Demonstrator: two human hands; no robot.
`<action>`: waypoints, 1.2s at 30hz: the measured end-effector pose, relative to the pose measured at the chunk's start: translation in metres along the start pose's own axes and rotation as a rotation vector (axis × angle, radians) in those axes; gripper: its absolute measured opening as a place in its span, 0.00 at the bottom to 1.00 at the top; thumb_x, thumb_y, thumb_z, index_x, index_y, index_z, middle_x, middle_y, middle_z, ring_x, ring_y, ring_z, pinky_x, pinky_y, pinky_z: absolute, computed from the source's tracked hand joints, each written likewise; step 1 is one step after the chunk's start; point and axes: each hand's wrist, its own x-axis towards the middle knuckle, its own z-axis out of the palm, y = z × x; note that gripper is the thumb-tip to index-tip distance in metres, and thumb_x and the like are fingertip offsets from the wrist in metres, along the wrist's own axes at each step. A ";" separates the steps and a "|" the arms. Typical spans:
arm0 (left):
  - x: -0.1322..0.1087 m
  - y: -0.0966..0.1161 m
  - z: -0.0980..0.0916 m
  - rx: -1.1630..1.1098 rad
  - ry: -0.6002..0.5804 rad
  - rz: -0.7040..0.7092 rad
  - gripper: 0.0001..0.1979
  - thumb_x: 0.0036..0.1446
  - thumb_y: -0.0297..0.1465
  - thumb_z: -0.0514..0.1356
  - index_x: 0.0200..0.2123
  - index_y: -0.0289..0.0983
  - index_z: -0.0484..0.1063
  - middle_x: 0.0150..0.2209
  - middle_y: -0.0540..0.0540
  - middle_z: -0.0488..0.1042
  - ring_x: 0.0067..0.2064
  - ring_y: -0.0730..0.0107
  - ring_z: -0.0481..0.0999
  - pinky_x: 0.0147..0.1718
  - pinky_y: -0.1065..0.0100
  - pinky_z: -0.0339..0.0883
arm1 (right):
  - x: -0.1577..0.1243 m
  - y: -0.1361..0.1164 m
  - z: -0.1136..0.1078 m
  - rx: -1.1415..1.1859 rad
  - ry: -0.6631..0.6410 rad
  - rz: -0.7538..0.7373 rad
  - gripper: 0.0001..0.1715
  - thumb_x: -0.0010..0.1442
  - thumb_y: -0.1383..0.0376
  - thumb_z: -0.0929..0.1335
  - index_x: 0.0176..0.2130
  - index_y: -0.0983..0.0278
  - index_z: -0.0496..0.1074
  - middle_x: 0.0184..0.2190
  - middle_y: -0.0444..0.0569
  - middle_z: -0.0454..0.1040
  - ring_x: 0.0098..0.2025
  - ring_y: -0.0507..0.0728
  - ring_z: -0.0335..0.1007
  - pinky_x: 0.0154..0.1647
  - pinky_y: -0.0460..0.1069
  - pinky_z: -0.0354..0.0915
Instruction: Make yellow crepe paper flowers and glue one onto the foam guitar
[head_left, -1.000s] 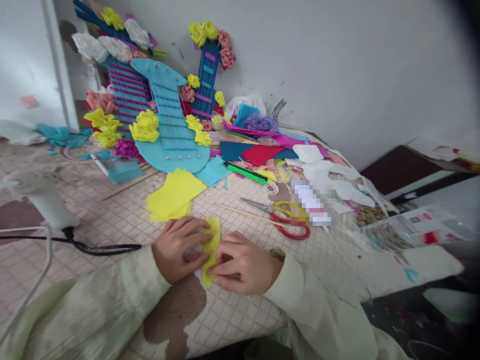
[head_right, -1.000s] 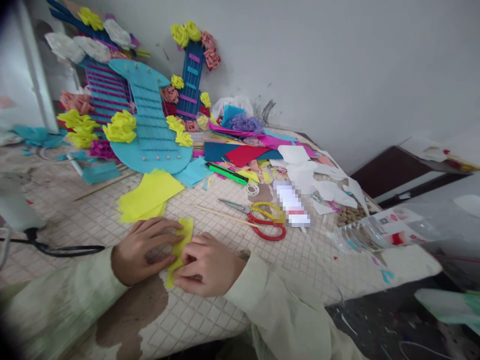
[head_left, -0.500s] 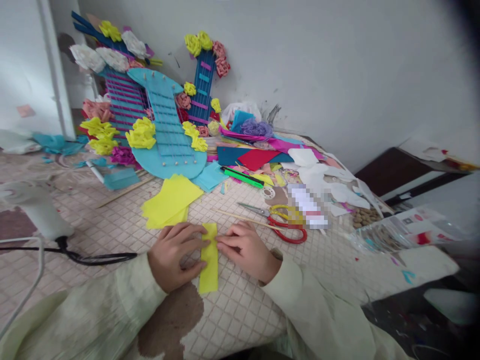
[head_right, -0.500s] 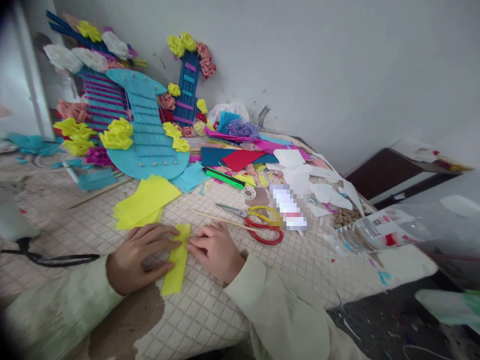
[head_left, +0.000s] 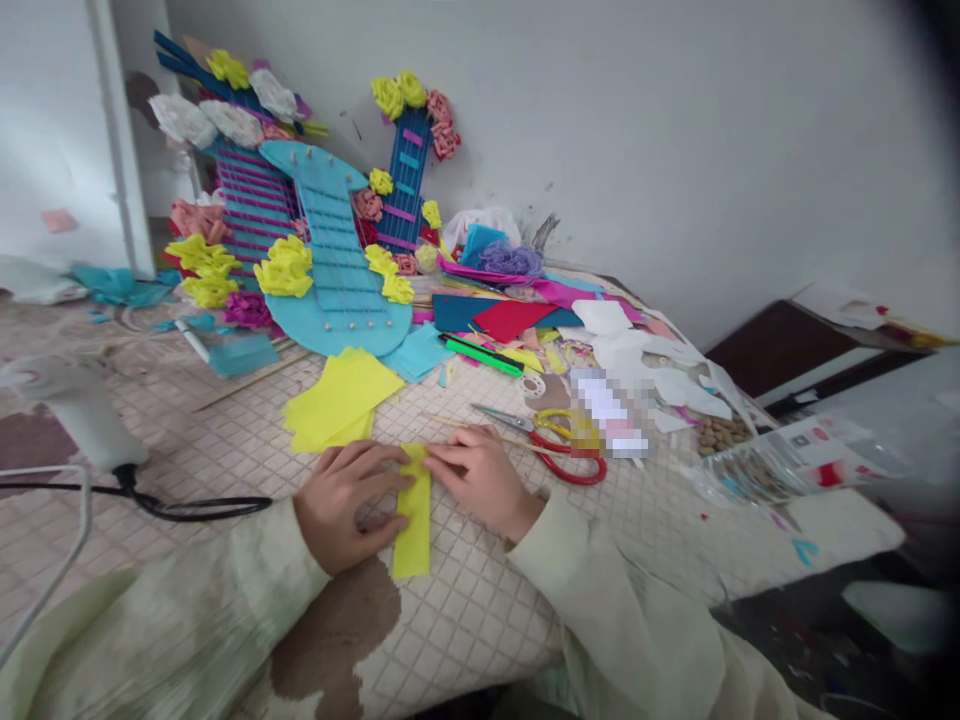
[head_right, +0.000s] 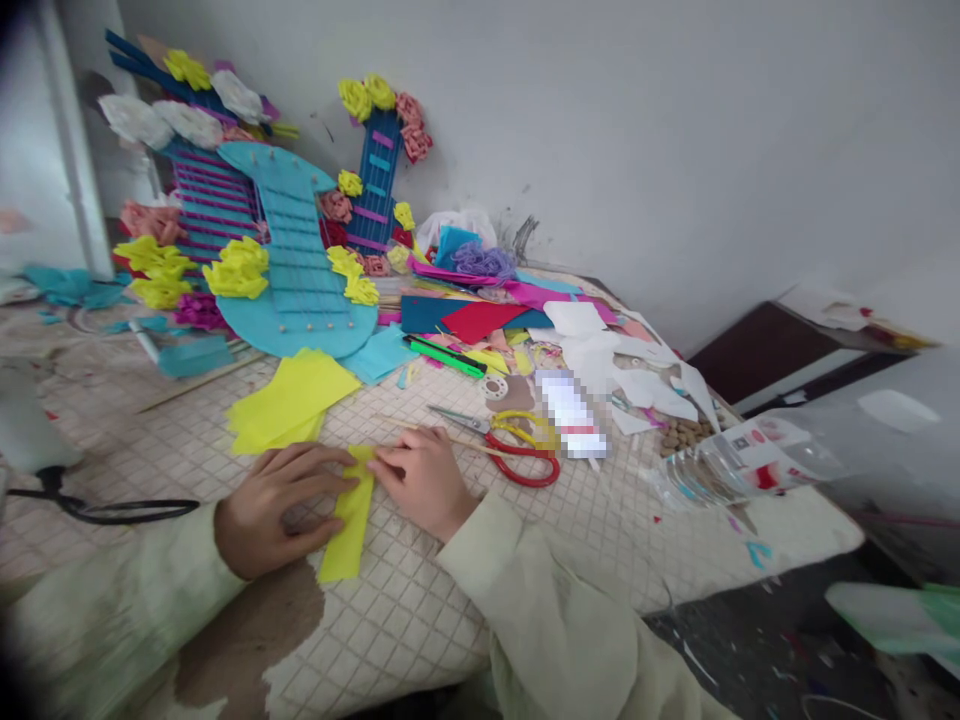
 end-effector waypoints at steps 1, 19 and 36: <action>0.000 0.000 0.000 0.005 0.001 0.001 0.12 0.47 0.35 0.58 0.37 0.43 0.71 0.44 0.47 0.72 0.45 0.58 0.68 0.39 0.58 0.57 | 0.001 -0.001 0.000 0.016 0.004 -0.007 0.10 0.58 0.63 0.66 0.39 0.62 0.75 0.28 0.46 0.70 0.35 0.54 0.64 0.41 0.52 0.54; 0.000 0.000 0.000 0.010 -0.007 0.003 0.13 0.47 0.34 0.58 0.39 0.44 0.71 0.44 0.48 0.72 0.44 0.59 0.69 0.38 0.59 0.57 | 0.002 0.008 -0.005 0.219 -0.099 -0.036 0.19 0.42 0.64 0.76 0.37 0.65 0.75 0.34 0.47 0.71 0.40 0.55 0.66 0.44 0.52 0.58; 0.001 0.000 0.000 -0.015 -0.001 -0.027 0.12 0.45 0.35 0.59 0.37 0.44 0.72 0.44 0.47 0.73 0.45 0.57 0.69 0.39 0.57 0.57 | -0.002 0.000 -0.015 0.244 -0.194 -0.012 0.20 0.38 0.61 0.77 0.34 0.62 0.72 0.36 0.44 0.67 0.43 0.55 0.63 0.47 0.54 0.52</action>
